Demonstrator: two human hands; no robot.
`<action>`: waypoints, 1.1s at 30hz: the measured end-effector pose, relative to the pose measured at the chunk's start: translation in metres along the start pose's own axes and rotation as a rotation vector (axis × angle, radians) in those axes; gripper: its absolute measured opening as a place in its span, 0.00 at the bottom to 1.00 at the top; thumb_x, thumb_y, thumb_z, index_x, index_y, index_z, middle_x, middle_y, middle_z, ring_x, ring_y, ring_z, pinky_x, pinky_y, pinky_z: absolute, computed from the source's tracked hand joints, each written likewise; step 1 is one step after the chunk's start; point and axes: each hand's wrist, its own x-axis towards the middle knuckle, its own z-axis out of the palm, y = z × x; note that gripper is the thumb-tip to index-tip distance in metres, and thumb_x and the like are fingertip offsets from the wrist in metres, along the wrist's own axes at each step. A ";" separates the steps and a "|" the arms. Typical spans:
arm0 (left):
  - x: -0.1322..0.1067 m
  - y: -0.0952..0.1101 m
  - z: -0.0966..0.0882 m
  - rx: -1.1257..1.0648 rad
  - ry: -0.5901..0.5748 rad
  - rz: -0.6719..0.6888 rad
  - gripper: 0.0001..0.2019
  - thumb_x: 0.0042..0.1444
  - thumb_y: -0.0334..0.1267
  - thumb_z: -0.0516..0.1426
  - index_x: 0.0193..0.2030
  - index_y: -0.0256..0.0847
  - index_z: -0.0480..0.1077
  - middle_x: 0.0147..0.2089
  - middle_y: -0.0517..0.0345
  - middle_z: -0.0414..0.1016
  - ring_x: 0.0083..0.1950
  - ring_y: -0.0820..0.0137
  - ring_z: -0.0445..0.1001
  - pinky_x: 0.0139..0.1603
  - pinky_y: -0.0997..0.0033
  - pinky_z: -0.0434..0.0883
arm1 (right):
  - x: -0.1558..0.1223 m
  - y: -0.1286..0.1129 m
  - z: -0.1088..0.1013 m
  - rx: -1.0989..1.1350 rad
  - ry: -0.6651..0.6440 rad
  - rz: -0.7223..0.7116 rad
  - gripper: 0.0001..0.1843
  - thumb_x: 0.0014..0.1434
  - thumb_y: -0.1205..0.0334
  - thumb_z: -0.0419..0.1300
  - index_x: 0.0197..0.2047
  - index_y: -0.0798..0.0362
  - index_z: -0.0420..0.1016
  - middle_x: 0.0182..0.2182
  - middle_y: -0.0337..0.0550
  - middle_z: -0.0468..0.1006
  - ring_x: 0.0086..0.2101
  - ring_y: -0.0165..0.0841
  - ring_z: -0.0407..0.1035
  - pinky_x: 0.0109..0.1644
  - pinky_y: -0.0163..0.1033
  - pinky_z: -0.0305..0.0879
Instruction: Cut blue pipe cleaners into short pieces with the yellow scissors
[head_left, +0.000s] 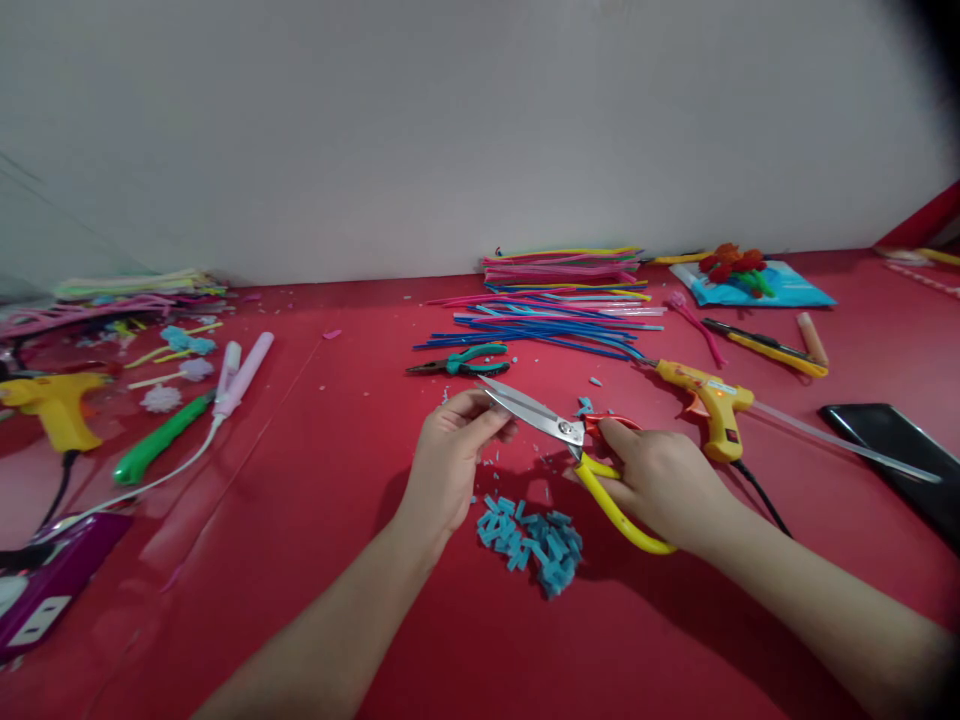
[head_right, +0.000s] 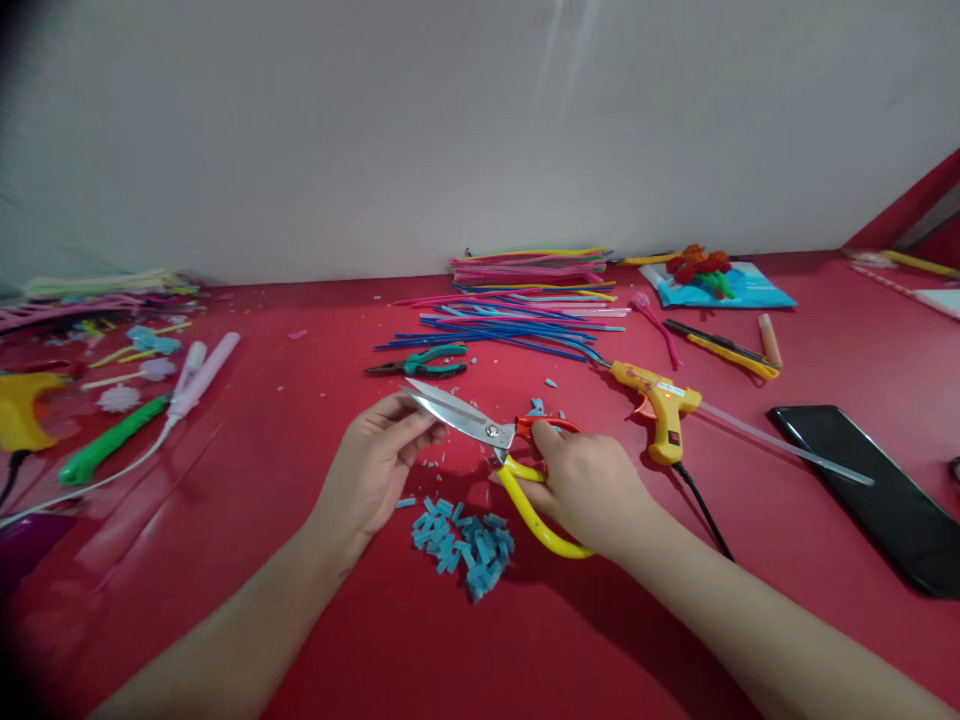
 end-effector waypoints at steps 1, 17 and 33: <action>0.000 0.000 0.000 0.008 -0.005 0.003 0.04 0.44 0.31 0.57 0.29 0.37 0.70 0.26 0.60 0.69 0.27 0.77 0.66 0.32 0.75 0.64 | 0.000 0.001 0.000 0.001 0.004 0.006 0.20 0.54 0.44 0.41 0.27 0.53 0.58 0.16 0.40 0.67 0.17 0.28 0.59 0.22 0.35 0.36; -0.015 -0.012 0.016 0.666 -0.204 0.101 0.02 0.46 0.34 0.54 0.27 0.39 0.67 0.26 0.61 0.67 0.29 0.74 0.66 0.32 0.74 0.63 | 0.007 -0.013 -0.009 1.011 -0.101 0.273 0.13 0.50 0.52 0.51 0.32 0.54 0.62 0.19 0.31 0.59 0.19 0.24 0.52 0.21 0.31 0.47; -0.015 -0.009 0.019 0.347 -0.361 -0.185 0.12 0.51 0.40 0.49 0.27 0.35 0.68 0.23 0.59 0.67 0.25 0.74 0.65 0.28 0.75 0.62 | 0.007 -0.015 -0.014 1.398 -0.252 0.303 0.02 0.48 0.64 0.52 0.27 0.53 0.62 0.10 0.26 0.57 0.12 0.21 0.53 0.16 0.28 0.50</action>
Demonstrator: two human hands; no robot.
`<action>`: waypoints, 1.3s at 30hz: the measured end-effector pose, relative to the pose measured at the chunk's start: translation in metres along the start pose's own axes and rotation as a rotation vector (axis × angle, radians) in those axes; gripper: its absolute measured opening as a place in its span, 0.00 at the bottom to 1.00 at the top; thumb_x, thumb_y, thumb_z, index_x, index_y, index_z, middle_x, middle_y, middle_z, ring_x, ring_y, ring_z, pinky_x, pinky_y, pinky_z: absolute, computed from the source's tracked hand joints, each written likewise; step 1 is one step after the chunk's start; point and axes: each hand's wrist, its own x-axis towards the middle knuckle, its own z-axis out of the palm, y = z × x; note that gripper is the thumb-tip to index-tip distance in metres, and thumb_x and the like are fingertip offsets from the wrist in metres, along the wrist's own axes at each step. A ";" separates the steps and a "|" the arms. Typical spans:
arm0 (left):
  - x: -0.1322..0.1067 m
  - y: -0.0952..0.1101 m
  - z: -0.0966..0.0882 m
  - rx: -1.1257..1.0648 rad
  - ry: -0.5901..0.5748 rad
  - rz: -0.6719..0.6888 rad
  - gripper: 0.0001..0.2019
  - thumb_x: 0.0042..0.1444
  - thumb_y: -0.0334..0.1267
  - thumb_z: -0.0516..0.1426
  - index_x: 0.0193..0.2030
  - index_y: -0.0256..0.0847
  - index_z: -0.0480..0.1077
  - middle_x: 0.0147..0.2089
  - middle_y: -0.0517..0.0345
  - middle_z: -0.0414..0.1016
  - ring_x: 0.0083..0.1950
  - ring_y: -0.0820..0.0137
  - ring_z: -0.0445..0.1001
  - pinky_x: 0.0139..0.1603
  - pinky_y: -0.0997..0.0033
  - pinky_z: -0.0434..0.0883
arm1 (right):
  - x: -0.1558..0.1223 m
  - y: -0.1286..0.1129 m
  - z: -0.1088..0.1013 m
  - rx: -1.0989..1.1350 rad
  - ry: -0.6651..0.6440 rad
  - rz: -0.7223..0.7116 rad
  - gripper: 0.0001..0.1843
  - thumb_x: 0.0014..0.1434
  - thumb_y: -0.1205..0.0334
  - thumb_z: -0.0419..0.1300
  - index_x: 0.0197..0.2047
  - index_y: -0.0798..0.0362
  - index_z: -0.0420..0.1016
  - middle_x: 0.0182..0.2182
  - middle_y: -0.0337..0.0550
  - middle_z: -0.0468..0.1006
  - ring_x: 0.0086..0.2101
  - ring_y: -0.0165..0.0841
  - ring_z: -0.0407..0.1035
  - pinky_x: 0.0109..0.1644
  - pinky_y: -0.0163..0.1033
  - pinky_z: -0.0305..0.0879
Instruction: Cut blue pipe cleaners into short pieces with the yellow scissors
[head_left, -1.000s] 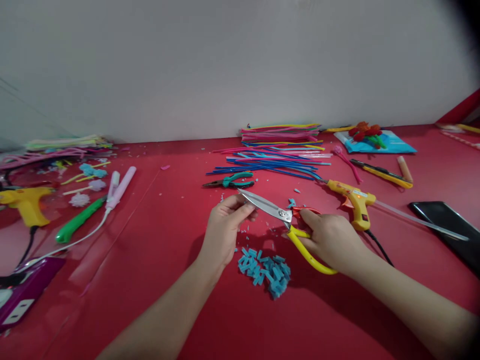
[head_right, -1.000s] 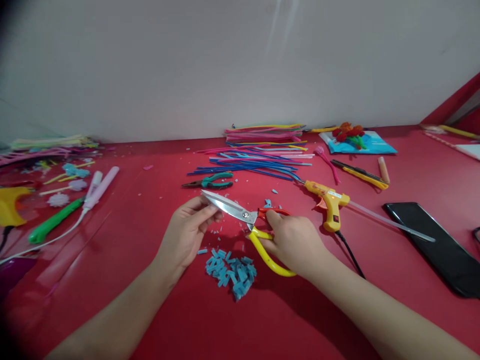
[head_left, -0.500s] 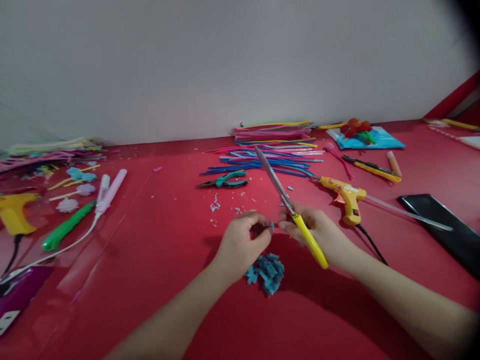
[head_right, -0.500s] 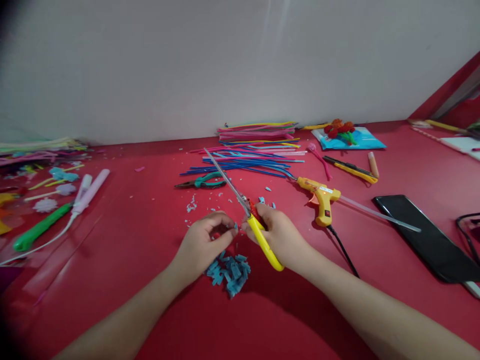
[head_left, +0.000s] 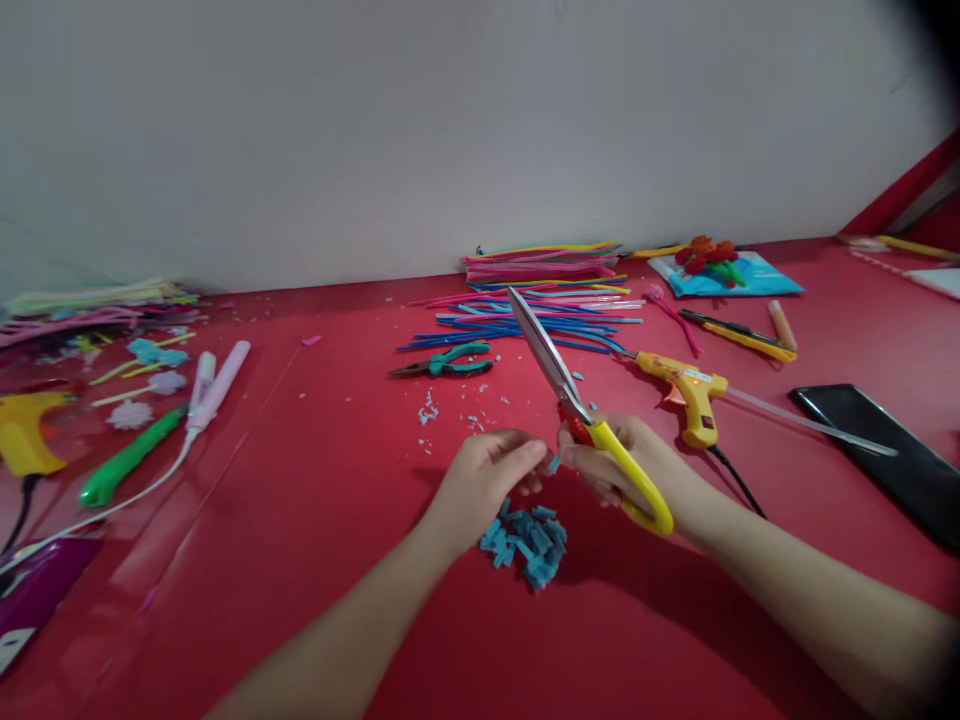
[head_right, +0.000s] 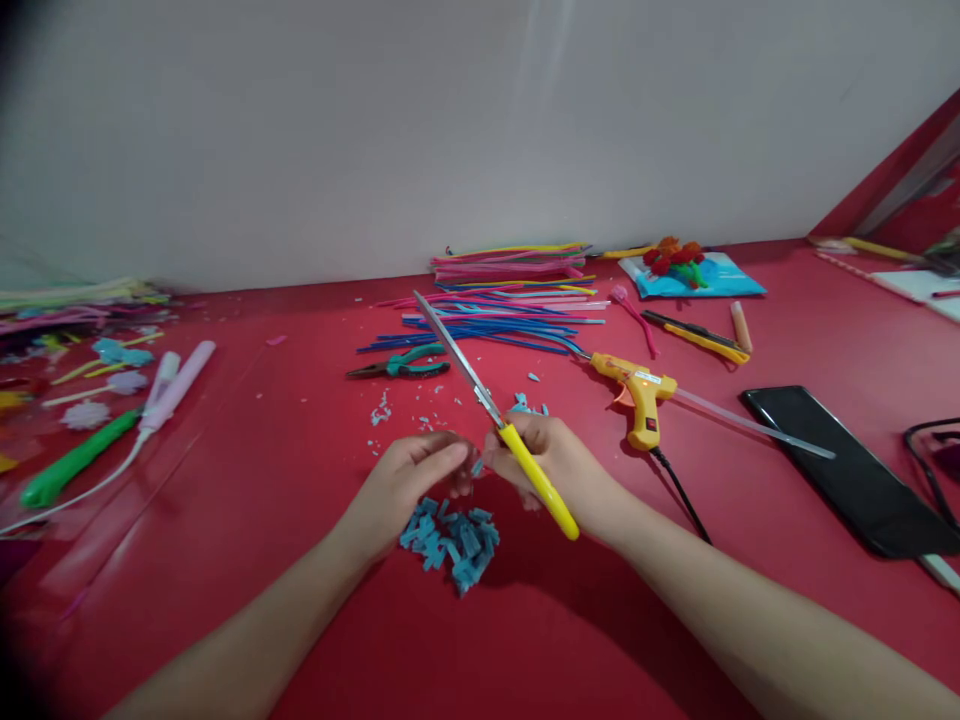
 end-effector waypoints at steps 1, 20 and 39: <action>0.000 0.000 0.001 -0.035 -0.034 -0.035 0.11 0.51 0.40 0.50 0.28 0.34 0.68 0.23 0.59 0.67 0.25 0.75 0.65 0.28 0.75 0.62 | 0.000 0.000 0.001 0.008 -0.011 -0.008 0.02 0.48 0.64 0.52 0.27 0.53 0.62 0.10 0.26 0.58 0.12 0.21 0.53 0.16 0.27 0.50; 0.002 -0.010 0.002 0.025 -0.039 -0.101 0.07 0.47 0.36 0.52 0.23 0.35 0.65 0.21 0.61 0.65 0.21 0.78 0.62 0.23 0.77 0.60 | -0.001 0.001 -0.001 -0.085 0.028 0.033 0.05 0.47 0.62 0.53 0.25 0.53 0.61 0.11 0.27 0.56 0.12 0.20 0.51 0.15 0.29 0.46; 0.012 -0.013 -0.028 0.744 0.226 0.200 0.14 0.54 0.42 0.46 0.22 0.39 0.62 0.23 0.62 0.62 0.27 0.74 0.63 0.30 0.73 0.59 | 0.023 0.014 -0.052 -0.768 0.425 0.085 0.15 0.46 0.51 0.52 0.19 0.53 0.58 0.13 0.33 0.56 0.16 0.24 0.51 0.19 0.33 0.44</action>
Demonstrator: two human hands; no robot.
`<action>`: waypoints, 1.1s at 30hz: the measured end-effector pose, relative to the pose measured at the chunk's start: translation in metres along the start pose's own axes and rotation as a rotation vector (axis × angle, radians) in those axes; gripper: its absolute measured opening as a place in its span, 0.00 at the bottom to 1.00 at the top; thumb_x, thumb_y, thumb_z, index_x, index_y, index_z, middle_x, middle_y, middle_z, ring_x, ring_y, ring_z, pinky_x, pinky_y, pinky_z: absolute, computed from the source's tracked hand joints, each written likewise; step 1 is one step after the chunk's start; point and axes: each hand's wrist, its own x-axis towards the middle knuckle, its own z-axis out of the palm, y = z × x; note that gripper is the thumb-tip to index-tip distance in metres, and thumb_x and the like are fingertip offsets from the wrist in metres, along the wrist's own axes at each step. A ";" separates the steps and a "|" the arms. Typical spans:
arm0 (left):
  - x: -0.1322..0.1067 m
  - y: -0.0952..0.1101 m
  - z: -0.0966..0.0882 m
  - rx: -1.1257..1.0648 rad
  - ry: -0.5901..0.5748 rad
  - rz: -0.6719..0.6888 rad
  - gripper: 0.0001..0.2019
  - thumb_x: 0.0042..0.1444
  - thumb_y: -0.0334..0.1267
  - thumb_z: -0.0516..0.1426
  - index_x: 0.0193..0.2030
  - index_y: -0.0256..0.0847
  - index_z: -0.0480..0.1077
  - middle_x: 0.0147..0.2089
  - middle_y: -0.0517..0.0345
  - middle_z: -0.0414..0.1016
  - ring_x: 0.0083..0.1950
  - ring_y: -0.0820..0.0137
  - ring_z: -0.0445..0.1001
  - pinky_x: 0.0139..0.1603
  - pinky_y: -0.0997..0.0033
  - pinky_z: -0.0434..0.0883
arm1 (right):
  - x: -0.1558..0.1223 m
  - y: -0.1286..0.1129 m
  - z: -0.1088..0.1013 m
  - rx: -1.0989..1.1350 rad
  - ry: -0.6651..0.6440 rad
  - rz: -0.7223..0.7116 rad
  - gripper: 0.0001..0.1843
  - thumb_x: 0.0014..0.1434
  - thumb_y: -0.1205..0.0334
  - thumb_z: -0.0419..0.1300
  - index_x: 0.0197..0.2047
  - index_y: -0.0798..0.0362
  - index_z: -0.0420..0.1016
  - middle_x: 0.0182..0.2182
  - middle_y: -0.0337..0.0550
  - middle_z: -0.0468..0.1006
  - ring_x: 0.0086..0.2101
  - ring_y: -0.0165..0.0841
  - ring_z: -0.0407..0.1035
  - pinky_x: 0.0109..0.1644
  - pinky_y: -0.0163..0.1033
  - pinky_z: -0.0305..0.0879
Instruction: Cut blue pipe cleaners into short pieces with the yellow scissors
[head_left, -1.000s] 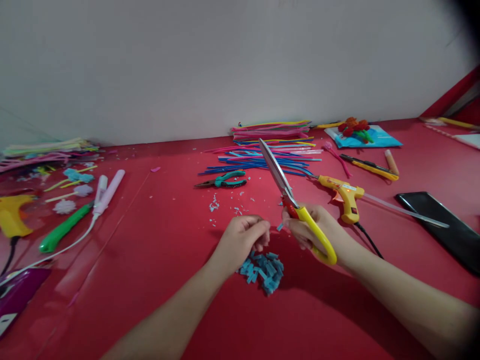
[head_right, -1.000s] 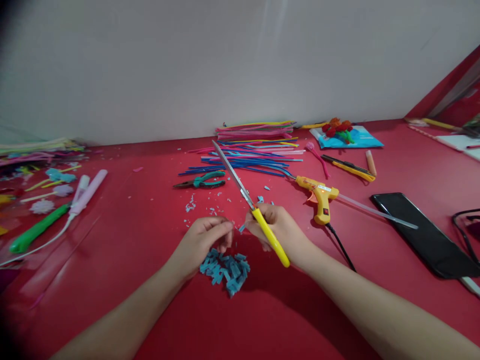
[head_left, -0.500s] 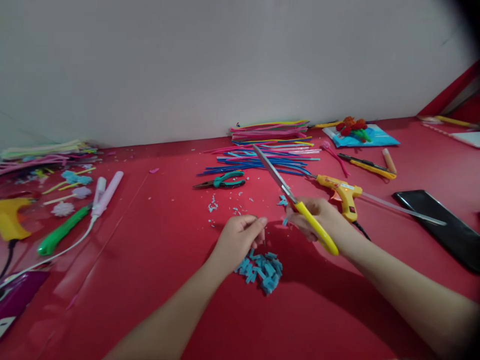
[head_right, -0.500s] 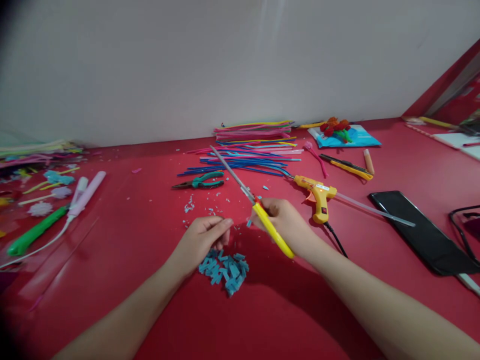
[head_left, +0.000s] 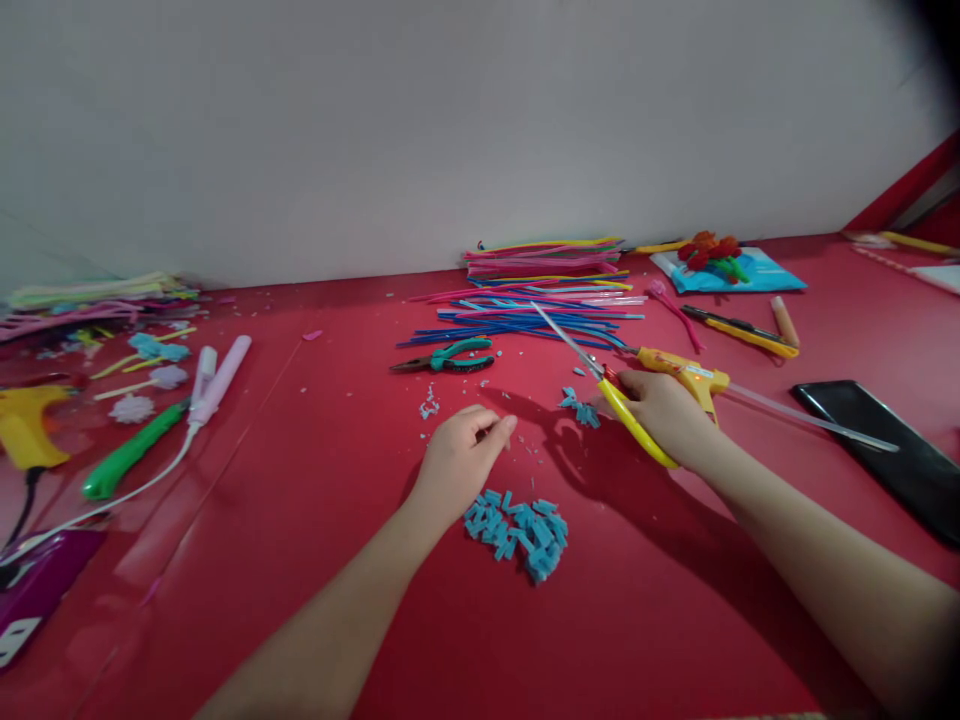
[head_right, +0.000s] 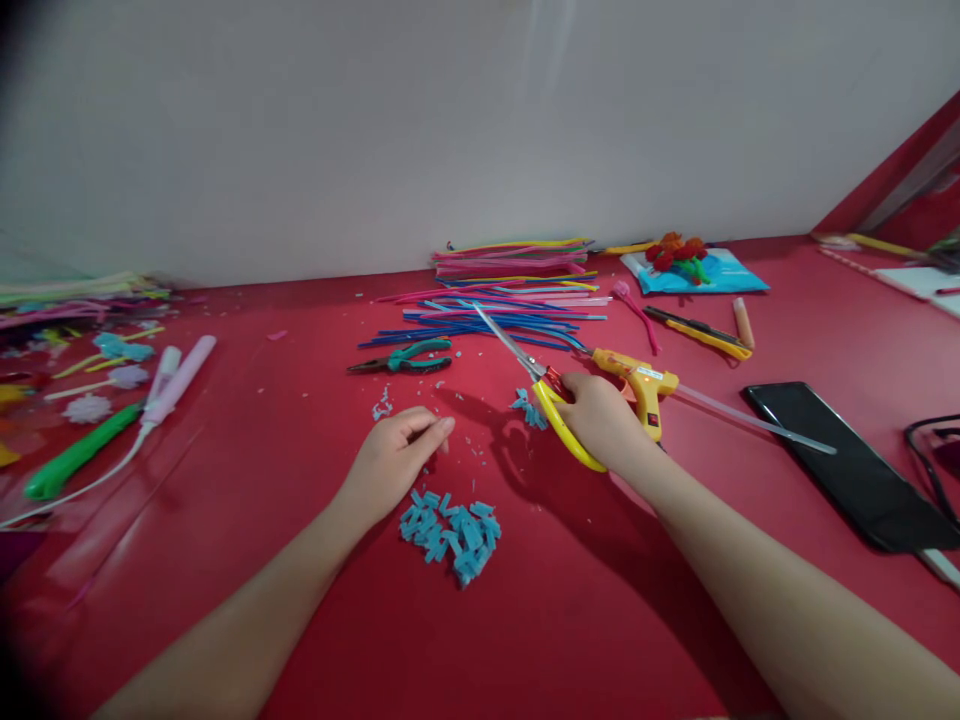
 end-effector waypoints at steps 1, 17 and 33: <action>0.000 0.001 -0.001 0.012 -0.003 0.009 0.13 0.53 0.42 0.47 0.22 0.39 0.61 0.24 0.62 0.62 0.28 0.74 0.63 0.30 0.73 0.60 | -0.002 -0.002 0.000 0.062 -0.004 -0.002 0.14 0.46 0.51 0.52 0.20 0.53 0.59 0.13 0.33 0.56 0.16 0.24 0.51 0.19 0.33 0.44; 0.001 0.009 0.026 0.526 -0.007 0.210 0.34 0.40 0.60 0.51 0.50 0.37 0.56 0.50 0.44 0.57 0.53 0.53 0.55 0.51 0.52 0.54 | -0.019 -0.014 0.012 0.517 -0.143 -0.068 0.12 0.47 0.53 0.54 0.27 0.55 0.63 0.16 0.32 0.58 0.16 0.23 0.51 0.19 0.32 0.44; 0.031 -0.026 0.010 0.833 0.260 0.184 0.20 0.53 0.48 0.46 0.45 0.34 0.58 0.46 0.40 0.60 0.48 0.55 0.58 0.45 0.55 0.56 | -0.016 -0.014 0.004 0.606 -0.088 -0.088 0.10 0.44 0.56 0.54 0.24 0.54 0.61 0.15 0.31 0.58 0.16 0.23 0.52 0.19 0.32 0.45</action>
